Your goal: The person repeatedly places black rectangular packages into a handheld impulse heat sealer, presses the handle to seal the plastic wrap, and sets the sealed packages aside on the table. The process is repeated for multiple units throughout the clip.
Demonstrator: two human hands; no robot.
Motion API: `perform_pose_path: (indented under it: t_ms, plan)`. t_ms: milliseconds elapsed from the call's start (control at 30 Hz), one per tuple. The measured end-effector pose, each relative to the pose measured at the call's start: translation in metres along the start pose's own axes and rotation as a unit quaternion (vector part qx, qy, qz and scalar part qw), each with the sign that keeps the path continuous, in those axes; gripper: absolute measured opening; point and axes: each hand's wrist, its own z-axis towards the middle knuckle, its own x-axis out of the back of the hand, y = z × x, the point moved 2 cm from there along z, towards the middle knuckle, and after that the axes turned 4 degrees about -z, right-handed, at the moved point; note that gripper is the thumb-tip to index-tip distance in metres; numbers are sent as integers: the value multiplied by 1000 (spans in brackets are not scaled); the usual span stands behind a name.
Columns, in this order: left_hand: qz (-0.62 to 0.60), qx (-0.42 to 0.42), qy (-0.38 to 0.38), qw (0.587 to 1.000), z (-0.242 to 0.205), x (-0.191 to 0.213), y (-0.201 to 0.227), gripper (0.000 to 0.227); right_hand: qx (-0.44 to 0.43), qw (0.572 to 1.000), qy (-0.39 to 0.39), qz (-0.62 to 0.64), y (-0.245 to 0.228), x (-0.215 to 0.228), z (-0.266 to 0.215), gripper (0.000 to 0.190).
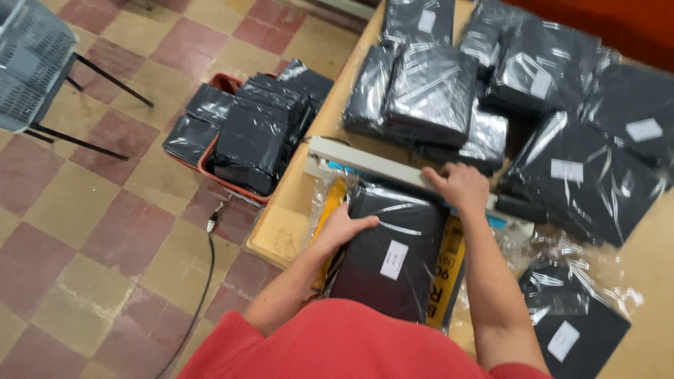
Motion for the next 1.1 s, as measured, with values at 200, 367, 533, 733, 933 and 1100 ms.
perform_pose_path:
  t_ms: [200,367,533,733,933,1100]
  plan:
    - [-58,6,20,998,-28,7,1,80,8,1000,16,3,-4,7,-2,83]
    - [-128,-4,60,990,-26,11,-35,68,22,999,23,10,-1,4,1,74]
    - [-140,-78,96,982,-34,5,-48,68,144,943,300,3,2,26,-30,44]
    - [-169,-151,115,967,-69,-9,-18,73,161,861,449,177,-17,-10,-149,52]
    - [-155,-258,125,945,-107,-34,-6,82,11,737,19,676,25,-178,-193,90]
    - [-36,-418,48,906,-156,-91,70,83,66,504,-40,860,67,-198,-235,71]
